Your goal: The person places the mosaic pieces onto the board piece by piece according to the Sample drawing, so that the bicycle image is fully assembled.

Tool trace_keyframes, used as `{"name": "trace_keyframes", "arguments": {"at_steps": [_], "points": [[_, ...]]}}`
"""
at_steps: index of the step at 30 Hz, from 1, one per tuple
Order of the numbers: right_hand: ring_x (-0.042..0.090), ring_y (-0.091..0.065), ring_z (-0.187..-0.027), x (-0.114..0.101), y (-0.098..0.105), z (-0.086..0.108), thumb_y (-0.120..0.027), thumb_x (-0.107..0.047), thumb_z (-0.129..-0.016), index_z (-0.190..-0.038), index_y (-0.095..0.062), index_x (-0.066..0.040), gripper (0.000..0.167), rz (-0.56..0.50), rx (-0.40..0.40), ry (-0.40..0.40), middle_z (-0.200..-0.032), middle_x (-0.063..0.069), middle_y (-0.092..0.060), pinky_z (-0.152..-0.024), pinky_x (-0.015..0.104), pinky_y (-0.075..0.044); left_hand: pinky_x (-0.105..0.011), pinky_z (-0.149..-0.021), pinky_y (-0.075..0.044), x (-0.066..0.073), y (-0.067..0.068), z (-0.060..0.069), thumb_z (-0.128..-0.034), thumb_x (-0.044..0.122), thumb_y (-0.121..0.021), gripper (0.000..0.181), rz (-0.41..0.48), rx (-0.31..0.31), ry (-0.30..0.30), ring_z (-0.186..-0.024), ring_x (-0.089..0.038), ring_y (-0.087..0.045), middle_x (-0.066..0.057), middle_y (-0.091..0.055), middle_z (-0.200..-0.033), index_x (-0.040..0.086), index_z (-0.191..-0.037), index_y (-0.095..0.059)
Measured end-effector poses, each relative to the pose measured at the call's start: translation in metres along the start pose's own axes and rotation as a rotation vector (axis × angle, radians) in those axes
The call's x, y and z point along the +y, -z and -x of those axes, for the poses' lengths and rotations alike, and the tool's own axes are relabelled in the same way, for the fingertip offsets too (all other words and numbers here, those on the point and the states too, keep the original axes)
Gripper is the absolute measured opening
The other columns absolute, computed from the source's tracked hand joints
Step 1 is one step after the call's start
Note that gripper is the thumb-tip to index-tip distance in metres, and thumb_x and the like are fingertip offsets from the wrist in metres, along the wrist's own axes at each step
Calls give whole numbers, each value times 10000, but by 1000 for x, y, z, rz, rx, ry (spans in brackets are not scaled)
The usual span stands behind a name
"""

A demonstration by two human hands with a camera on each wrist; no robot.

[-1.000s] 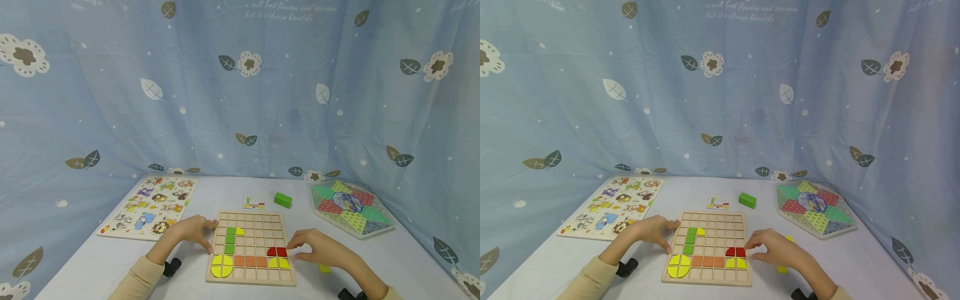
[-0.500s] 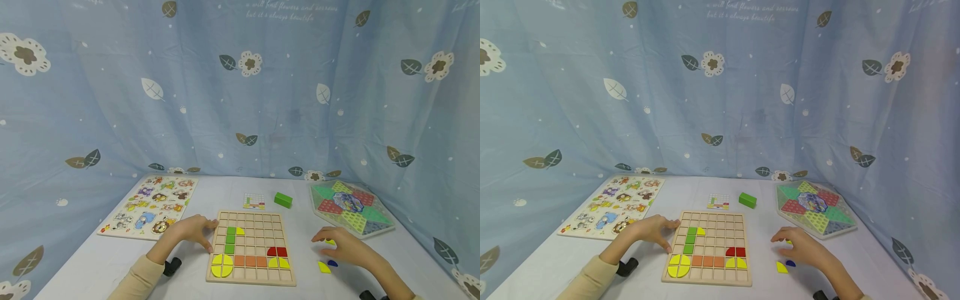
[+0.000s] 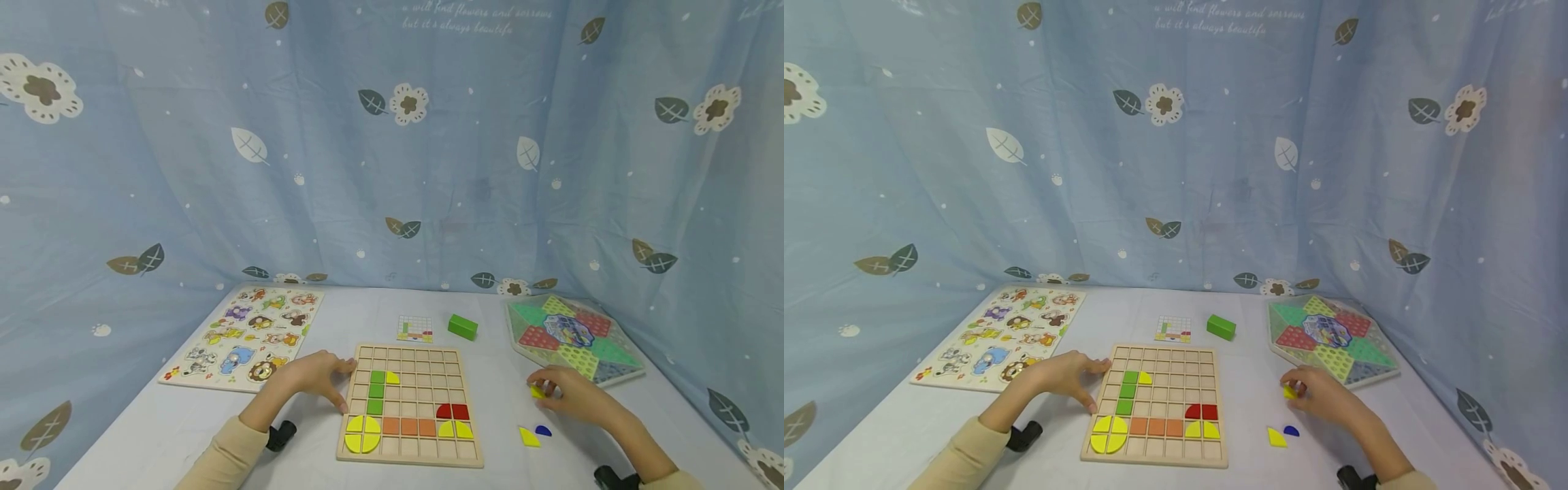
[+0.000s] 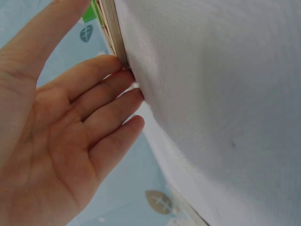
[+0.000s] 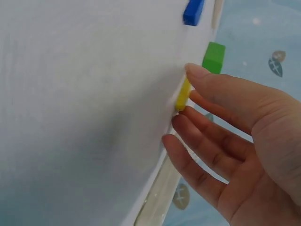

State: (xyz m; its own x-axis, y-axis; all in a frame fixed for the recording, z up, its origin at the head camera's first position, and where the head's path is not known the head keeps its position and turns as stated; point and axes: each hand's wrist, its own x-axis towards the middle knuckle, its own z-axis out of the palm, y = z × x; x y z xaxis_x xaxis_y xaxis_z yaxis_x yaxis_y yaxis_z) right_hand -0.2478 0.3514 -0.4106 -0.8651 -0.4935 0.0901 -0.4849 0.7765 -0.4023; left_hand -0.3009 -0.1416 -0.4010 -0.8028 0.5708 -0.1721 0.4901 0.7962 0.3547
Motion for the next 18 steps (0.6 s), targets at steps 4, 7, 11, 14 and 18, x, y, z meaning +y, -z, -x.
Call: {"name": "trace_keyframes", "arguments": {"at_steps": [4, 7, 11, 14, 18], "points": [[45, -558, -729, 3, -2, -4, -771, -156, -819, -1029, -677, -51, 253, -19, -5, -4, -880, -55, -640, -576, 238, -502, -458, -1064, -382, 0, 0, 0, -643, 446, -856, 863, 2, 0, 1, -1313, -326, -439, -81, -516, -1407, 108, -1374, -545], [45, -562, -726, 3, -2, -6, -770, -139, -815, -996, -671, -74, 216, -32, -6, 2, -852, -68, -631, -583, 242, -508, -460, -1061, -384, 0, 0, 0, -639, 451, -857, 869, 5, -1, 11, -1312, -326, -440, -88, -517, -1407, 111, -1375, -545], [54, -578, -722, 1, -2, -7, -777, -120, -803, -974, -667, -74, 208, -45, -4, 14, -836, -70, -633, -591, 247, -519, -463, -1060, -386, 0, 0, 0, -637, 447, -858, 872, 7, -2, 19, -1312, -325, -441, -97, -517, -1406, 110, -1378, -543], [63, -584, -720, -1, -1, -7, -787, -115, -791, -962, -668, -70, 213, -51, -4, -6, -829, -67, -635, -599, 244, -520, -459, -1063, -383, 0, 0, 0, -641, 445, -857, 869, 7, -3, 15, -1313, -321, -440, -90, -516, -1407, 109, -1378, -542], [80, -591, -725, -3, -1, -8, -796, -108, -775, -945, -672, -75, 213, -55, -6, -34, -830, -60, -638, -609, 247, -524, -460, -1063, -382, 0, 0, 0, -646, 442, -856, 861, 8, -3, 6, -1311, -322, -442, -86, -516, -1407, 105, -1374, -544]]}}
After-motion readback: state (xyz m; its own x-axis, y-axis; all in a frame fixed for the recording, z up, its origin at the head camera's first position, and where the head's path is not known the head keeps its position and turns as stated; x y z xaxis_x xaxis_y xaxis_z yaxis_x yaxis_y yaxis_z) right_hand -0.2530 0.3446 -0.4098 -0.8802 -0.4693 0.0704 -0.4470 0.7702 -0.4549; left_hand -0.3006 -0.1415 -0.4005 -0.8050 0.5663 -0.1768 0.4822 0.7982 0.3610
